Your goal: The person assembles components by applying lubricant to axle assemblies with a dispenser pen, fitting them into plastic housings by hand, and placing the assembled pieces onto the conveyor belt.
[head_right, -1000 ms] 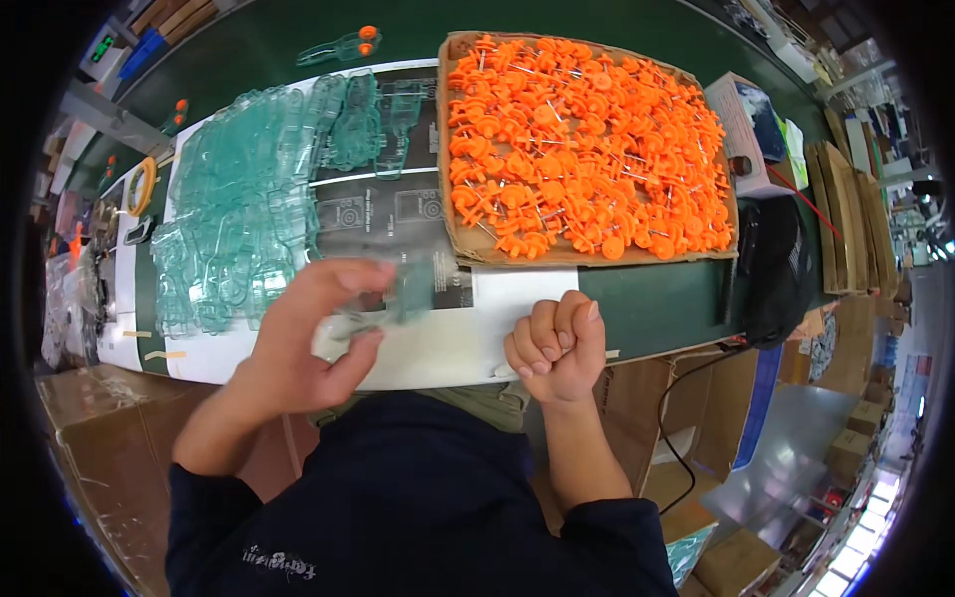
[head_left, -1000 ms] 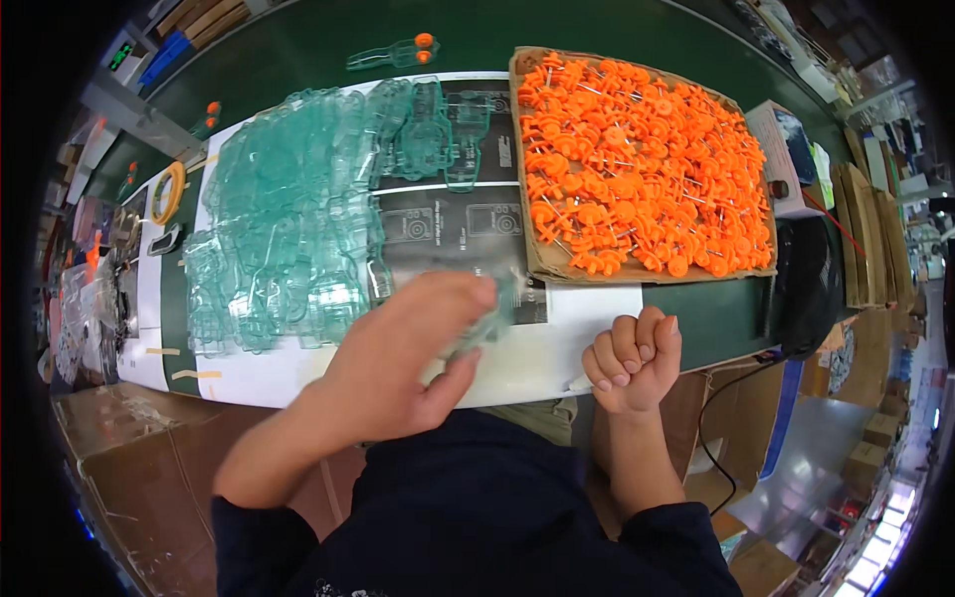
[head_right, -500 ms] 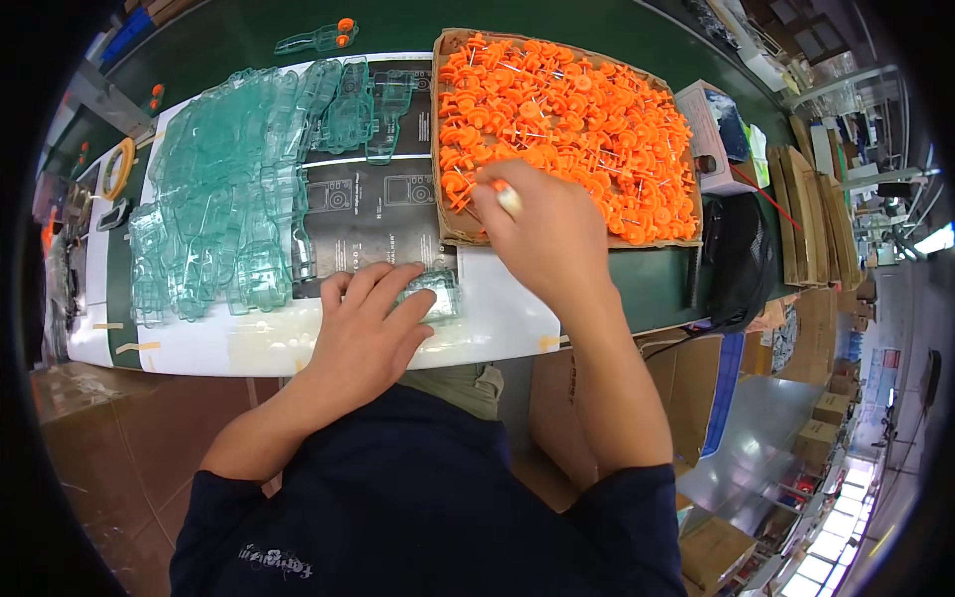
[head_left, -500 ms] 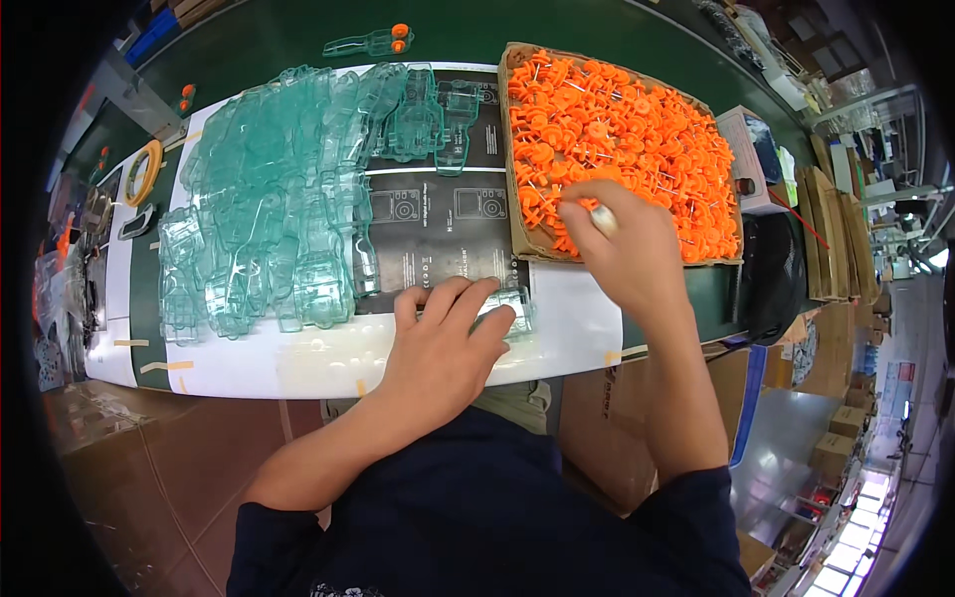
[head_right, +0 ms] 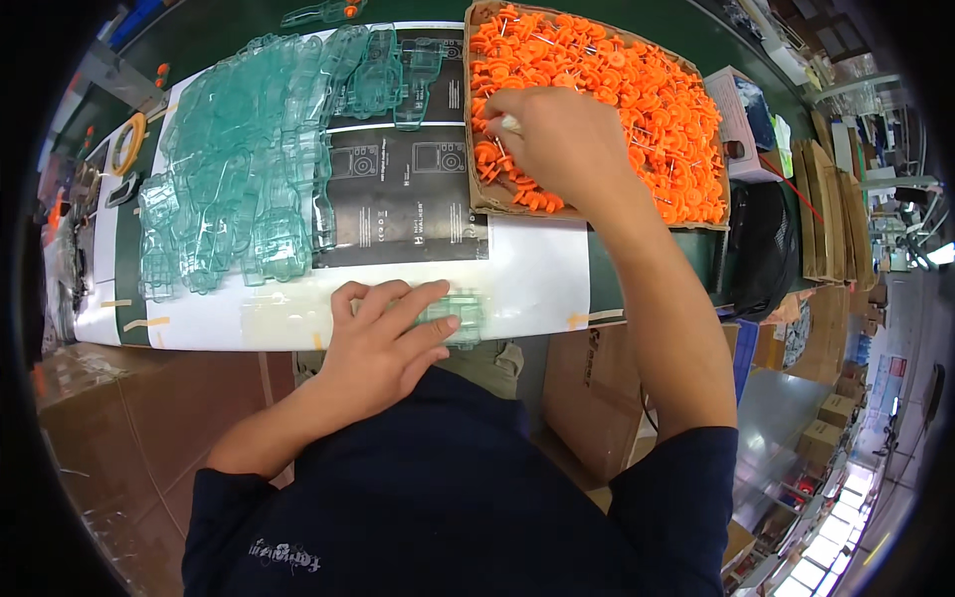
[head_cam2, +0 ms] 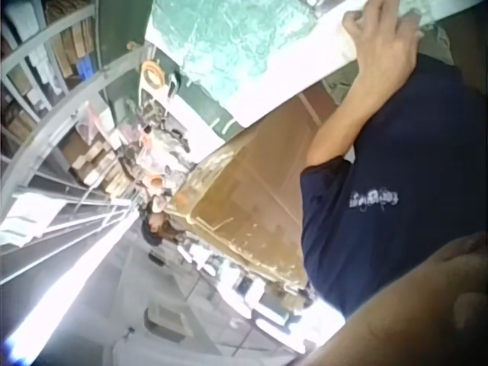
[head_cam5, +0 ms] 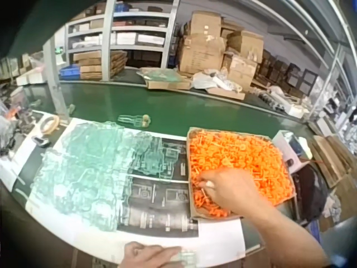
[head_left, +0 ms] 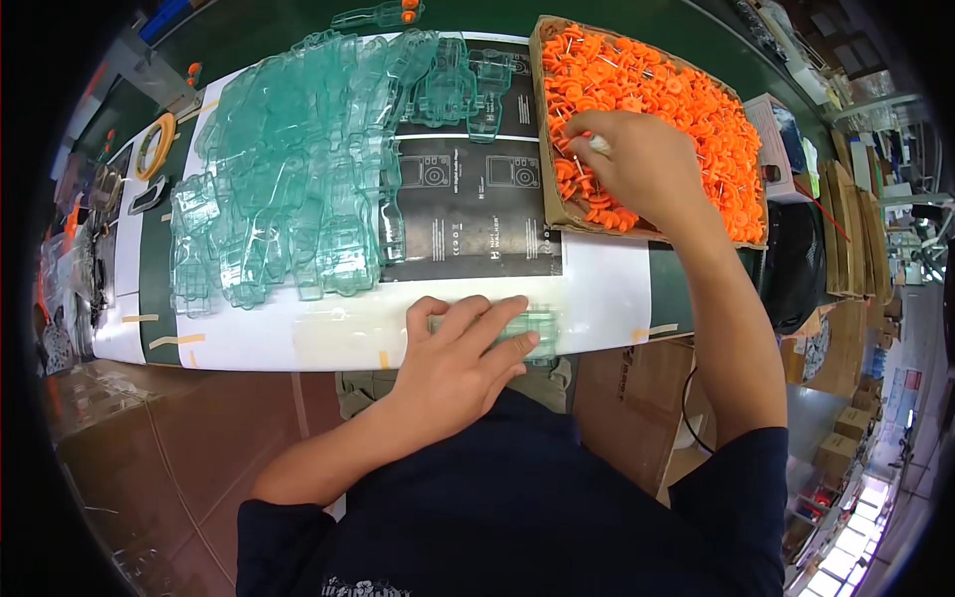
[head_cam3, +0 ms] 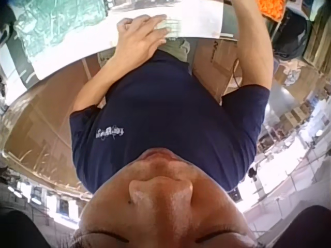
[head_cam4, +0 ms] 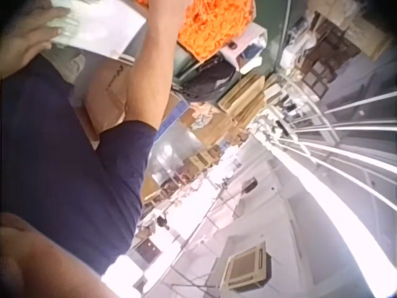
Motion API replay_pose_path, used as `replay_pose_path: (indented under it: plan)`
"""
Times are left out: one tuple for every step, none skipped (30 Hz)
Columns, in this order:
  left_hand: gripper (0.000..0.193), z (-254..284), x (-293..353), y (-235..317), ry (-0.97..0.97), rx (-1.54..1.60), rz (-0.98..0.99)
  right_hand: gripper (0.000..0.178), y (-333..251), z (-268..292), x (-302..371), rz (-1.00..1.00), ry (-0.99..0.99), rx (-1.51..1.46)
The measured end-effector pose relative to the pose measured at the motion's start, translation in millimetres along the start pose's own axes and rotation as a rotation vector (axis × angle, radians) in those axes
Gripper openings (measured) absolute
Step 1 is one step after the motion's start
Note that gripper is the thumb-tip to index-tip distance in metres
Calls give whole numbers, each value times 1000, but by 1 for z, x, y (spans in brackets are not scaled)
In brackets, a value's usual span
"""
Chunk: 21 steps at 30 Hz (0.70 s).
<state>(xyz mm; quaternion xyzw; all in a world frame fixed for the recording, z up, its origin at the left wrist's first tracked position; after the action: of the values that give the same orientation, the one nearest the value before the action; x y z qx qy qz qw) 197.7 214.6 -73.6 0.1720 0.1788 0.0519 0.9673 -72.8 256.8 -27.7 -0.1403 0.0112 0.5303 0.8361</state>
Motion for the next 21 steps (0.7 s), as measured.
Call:
replay_pose_path:
  plan:
    - [34, -2, 1, 0, -24, -8, -3, 21, 1, 0, 2, 26, 54, -10]
    - [34, -1, 2, 1, -30, 0, 2, 20, -1, 8, 7, -59, 73, -114]
    - [33, 2, -1, -1, -16, 120, 35, 18, -6, 18, 13, -145, 91, -218]
    - [32, 5, -4, -5, -1, 238, 70, 18, -8, 21, 22, -147, 80, -218]
    - [31, 9, -7, -9, 16, 353, 111, 17, -11, 25, 33, -199, 206, -455]
    - [30, 9, -7, -14, 34, 468, 153, 15, -13, 27, 43, -253, 333, -692]
    - [30, 7, -7, -18, 31, 469, 166, 15, -16, 28, 51, -239, 364, -743]
    - [32, 4, -5, -22, -9, 392, 171, 14, -20, 29, 60, -225, 397, -794]
    - [33, 1, -7, -27, -50, 314, 169, 14, -25, 27, 67, -227, 391, -797]
    - [34, -3, -8, -31, -92, 236, 165, 14, -30, 21, 75, -244, 362, -884]
    - [36, -6, -10, -34, -133, 157, 161, 15, -36, 15, 81, -262, 333, -970]
    - [36, -7, -14, -36, -134, 161, 159, 15, -42, 10, 87, -237, 327, -1045]
    - [38, -6, -20, -37, -58, 152, 113, 17, -46, 5, 92, -211, 322, -1121]
    - [40, -4, -25, -38, 17, 137, 68, 17, -48, -1, 98, -212, 322, -1125]
    - [43, -2, -29, -38, 92, 122, 24, 18, -50, -6, 103, -211, 308, -1150]
    - [45, 1, -32, -37, 167, 107, -21, 19, -51, -11, 107, -209, 294, -1174]
    - [45, 3, -33, -33, 161, 106, -23, 19, -53, -13, 110, -214, 296, -1178]
    - [46, 6, -33, -27, 199, 226, -3, 19, -55, -14, 112, -190, 287, -1186]
    - [47, 9, -33, -19, 237, 344, 20, 20, -56, -16, 114, -164, 276, -1195]
    - [48, 11, -33, -12, 275, 463, 43, 20, -58, -17, 115, -138, 265, -1203]
    - [50, 12, -32, -10, 313, 582, 67, 21, -59, -18, 116, -112, 255, -1211]
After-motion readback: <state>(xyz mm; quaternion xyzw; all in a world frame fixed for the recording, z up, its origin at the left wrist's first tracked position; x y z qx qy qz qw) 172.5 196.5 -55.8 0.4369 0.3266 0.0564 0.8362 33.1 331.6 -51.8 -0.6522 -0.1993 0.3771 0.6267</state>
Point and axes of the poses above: each hand's wrist, its own x-axis away from the middle knuckle, its own z-axis out of the back of the hand, y = z × x, the point moved 2 cm from there along -x, towards the middle knuckle, and after that the axes turned 11 degrees about -x, right-handed, at the moved point
